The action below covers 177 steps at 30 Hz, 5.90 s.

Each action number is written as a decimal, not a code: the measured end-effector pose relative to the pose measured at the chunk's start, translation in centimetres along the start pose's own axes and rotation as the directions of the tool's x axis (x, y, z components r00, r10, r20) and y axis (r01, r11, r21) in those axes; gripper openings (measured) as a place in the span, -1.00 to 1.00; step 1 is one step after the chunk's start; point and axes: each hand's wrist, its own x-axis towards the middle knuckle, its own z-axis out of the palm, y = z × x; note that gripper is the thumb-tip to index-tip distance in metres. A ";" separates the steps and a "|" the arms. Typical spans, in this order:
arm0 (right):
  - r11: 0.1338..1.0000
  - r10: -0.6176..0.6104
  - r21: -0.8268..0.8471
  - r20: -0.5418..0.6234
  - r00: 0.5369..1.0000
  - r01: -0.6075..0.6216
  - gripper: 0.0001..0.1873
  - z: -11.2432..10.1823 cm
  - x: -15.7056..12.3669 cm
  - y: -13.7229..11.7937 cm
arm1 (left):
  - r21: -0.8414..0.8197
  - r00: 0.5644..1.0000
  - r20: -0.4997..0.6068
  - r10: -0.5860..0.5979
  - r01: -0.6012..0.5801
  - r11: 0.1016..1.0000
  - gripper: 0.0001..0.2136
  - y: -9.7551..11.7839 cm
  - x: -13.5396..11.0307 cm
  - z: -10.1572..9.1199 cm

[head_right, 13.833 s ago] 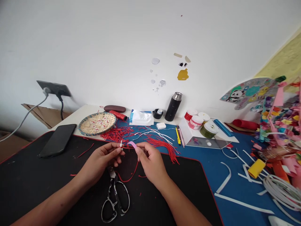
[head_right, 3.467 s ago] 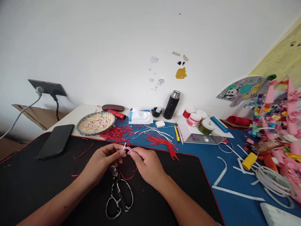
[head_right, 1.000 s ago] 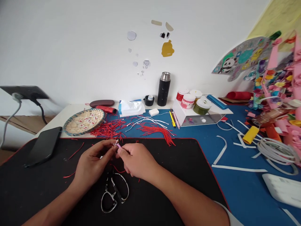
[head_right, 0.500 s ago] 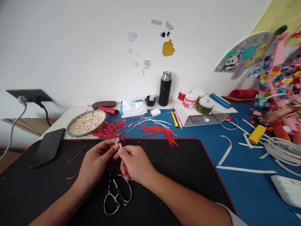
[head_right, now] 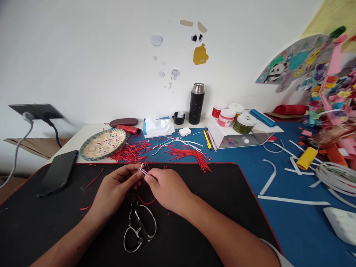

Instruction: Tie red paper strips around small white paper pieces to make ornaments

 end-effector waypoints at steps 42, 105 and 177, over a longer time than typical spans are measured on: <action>0.960 -0.117 -0.238 0.126 0.985 0.144 -0.68 -0.2 -0.9 -1.3 | -0.035 0.999 -0.051 -0.015 0.013 0.999 -0.68 -0.2 0.4 -0.9; 0.599 0.194 0.772 0.120 0.974 -0.214 -0.77 0.5 0.9 0.4 | -0.345 0.994 0.096 -0.060 0.090 0.934 -0.76 -0.8 -0.1 0.4; 0.810 -0.005 0.586 0.035 0.999 -0.017 -0.41 -0.7 0.5 0.3 | -0.167 0.995 -0.086 0.040 -0.054 0.984 -0.75 0.5 0.0 -0.2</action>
